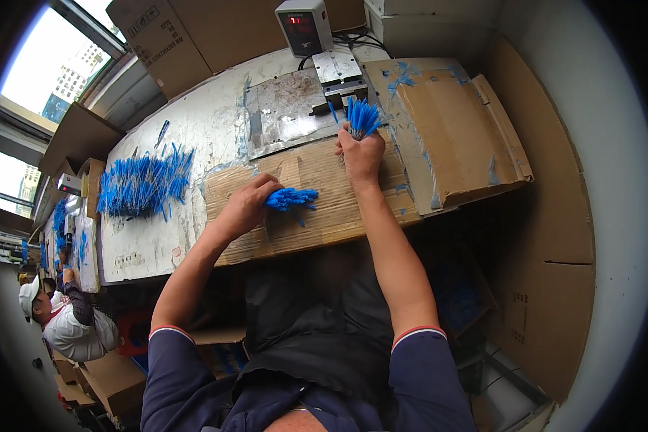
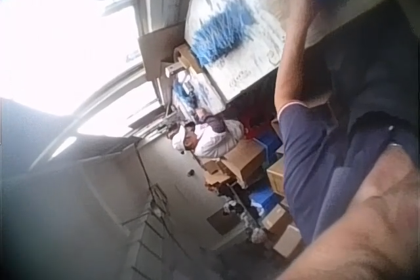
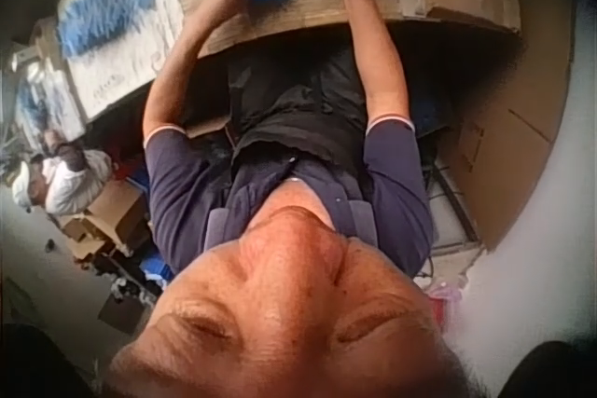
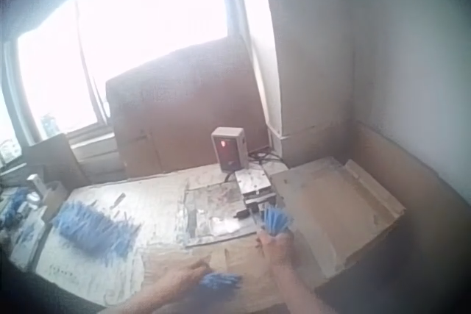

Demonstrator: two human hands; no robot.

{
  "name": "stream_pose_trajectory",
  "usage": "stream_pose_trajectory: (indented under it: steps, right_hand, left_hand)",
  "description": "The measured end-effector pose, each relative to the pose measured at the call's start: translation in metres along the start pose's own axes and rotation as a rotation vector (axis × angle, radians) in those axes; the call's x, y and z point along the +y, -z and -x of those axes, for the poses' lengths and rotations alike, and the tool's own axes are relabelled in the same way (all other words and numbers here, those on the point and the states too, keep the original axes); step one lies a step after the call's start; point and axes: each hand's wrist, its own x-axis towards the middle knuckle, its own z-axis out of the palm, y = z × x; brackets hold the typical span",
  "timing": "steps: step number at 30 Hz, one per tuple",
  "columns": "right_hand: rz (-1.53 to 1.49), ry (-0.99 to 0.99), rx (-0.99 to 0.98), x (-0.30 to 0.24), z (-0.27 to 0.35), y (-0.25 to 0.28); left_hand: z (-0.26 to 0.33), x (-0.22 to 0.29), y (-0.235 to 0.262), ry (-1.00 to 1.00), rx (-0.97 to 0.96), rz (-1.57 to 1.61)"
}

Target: The recorder is assembling or processing small blue components using a specialized fixture on a workbench.

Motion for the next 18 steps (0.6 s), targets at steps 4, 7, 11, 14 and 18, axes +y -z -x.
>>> stream_pose_trajectory:
  steps: [4, 7, 11, 14, 18]
  right_hand:
    - [-0.054, 0.025, 0.015, -0.001, 0.003, -0.002]
    - [-0.070, 0.018, 0.015, -0.005, 0.006, -0.004]
    - [-0.084, 0.033, 0.024, -0.005, 0.002, 0.002]
    - [-0.059, 0.012, 0.059, -0.004, 0.005, -0.001]
    - [-0.131, -0.062, 0.053, -0.009, 0.010, -0.017]
  left_hand:
    - [0.001, -0.007, -0.004, 0.005, -0.042, -0.196]
    - [0.003, -0.009, -0.005, -0.064, -0.017, -0.299]
    - [-0.007, 0.003, -0.004, -0.114, 0.165, -0.266]
    - [-0.013, 0.005, -0.019, 0.243, 0.215, 0.075]
    - [-0.033, 0.011, -0.034, 0.111, 0.304, 0.080]
